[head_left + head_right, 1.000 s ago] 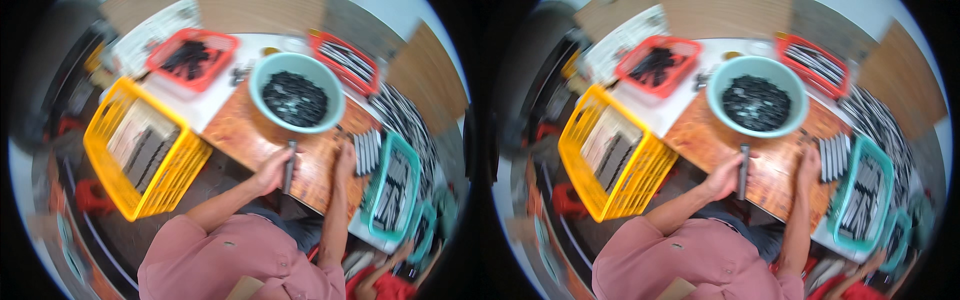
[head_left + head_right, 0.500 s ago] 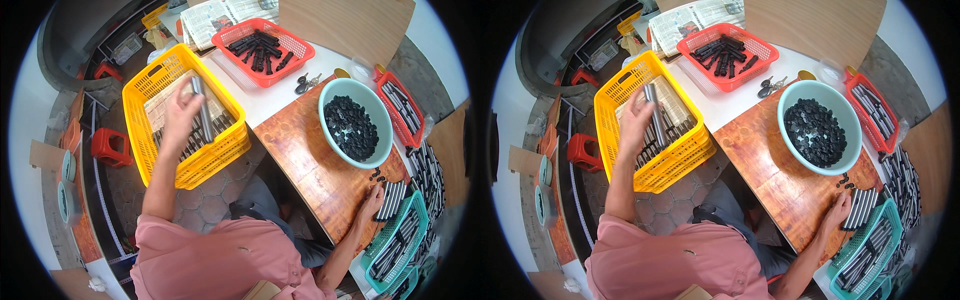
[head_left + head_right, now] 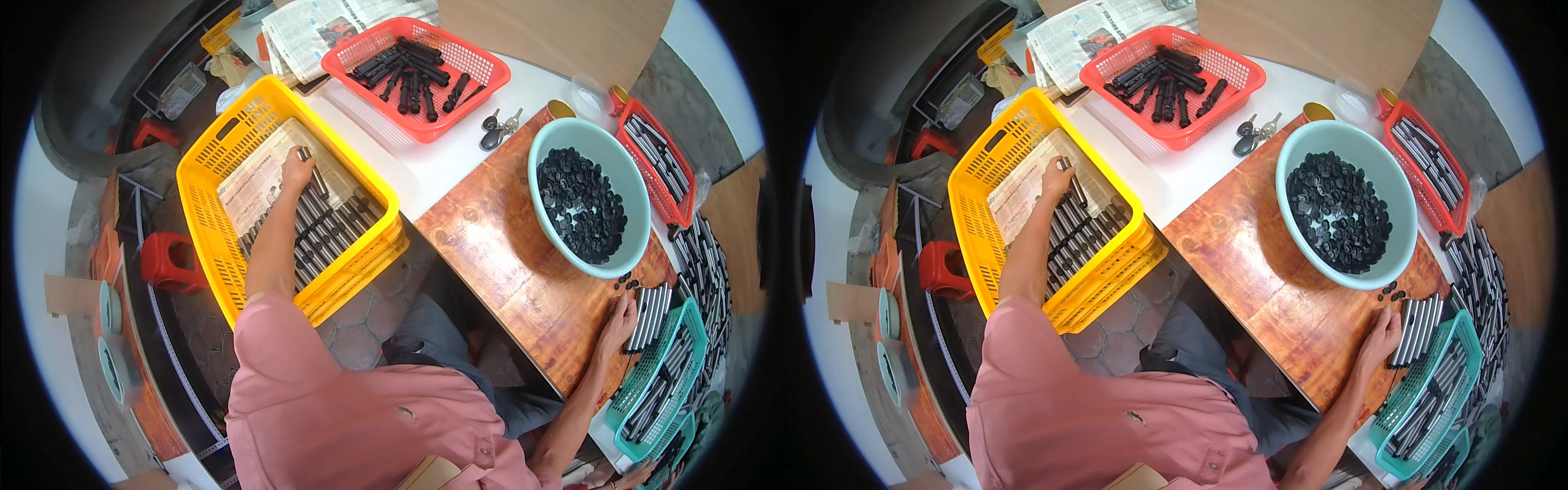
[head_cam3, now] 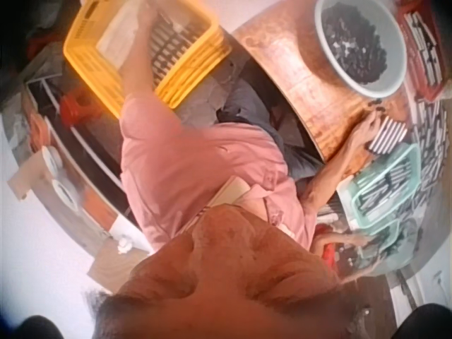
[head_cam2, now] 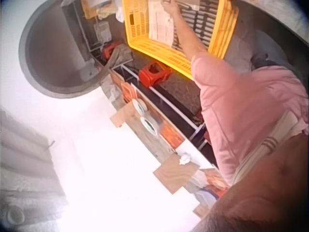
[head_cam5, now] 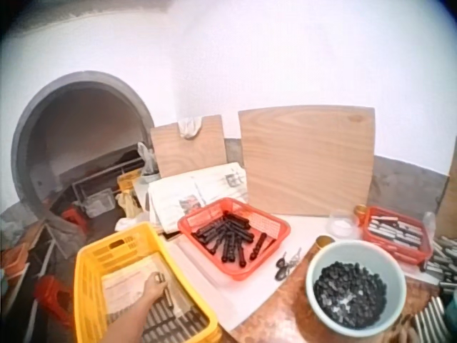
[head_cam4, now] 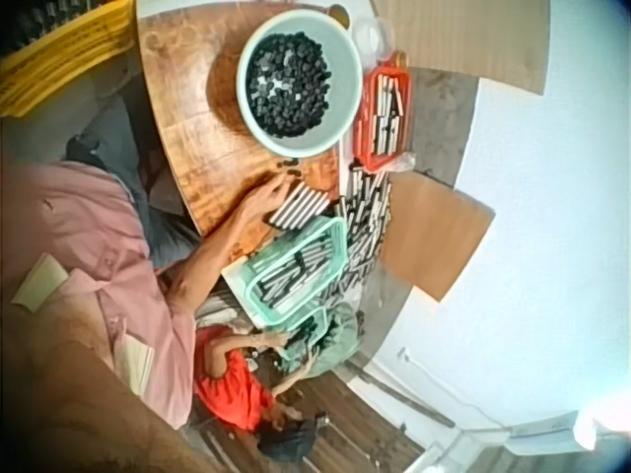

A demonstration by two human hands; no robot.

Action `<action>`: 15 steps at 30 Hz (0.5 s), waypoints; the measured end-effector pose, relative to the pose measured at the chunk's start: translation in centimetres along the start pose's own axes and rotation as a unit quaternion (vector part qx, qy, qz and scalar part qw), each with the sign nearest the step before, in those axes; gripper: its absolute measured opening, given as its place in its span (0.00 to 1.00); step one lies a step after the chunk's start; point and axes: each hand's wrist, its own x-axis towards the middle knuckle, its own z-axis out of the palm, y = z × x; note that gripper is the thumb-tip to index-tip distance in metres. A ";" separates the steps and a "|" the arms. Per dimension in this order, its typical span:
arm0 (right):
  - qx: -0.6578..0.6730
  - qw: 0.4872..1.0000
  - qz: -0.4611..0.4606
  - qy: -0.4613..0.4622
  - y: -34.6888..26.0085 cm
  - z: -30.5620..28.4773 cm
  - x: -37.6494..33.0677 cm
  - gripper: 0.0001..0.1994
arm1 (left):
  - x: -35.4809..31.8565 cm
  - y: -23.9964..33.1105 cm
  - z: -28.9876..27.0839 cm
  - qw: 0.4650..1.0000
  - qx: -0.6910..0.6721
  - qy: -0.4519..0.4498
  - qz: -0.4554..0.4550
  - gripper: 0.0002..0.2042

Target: The person assembles markers by inserting black caps into silver barrels. They pick up a barrel, insert a cap, and place the completed marker into a yellow basket. Another person works alongside at the same table.

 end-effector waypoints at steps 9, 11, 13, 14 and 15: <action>-0.076 0.997 -0.007 -0.006 -0.5 -0.1 0.0 0.18 | 0.5 1.2 1.1 0.973 0.216 -0.074 -0.026 0.31; -0.082 0.997 -0.002 -0.007 -0.5 0.0 0.0 0.18 | 0.8 0.5 0.9 0.962 0.242 -0.114 -0.049 0.32; -0.069 0.998 0.007 -0.012 -0.6 0.1 0.0 0.18 | 1.5 -1.4 1.1 0.972 0.204 -0.110 -0.023 0.31; -0.062 0.998 0.012 -0.014 -0.7 0.2 0.0 0.19 | 1.9 -2.0 1.0 0.974 0.190 -0.120 -0.012 0.30; -0.068 0.998 0.007 -0.014 -0.6 0.2 0.1 0.19 | 2.1 -2.6 0.9 0.976 0.176 -0.129 -0.001 0.30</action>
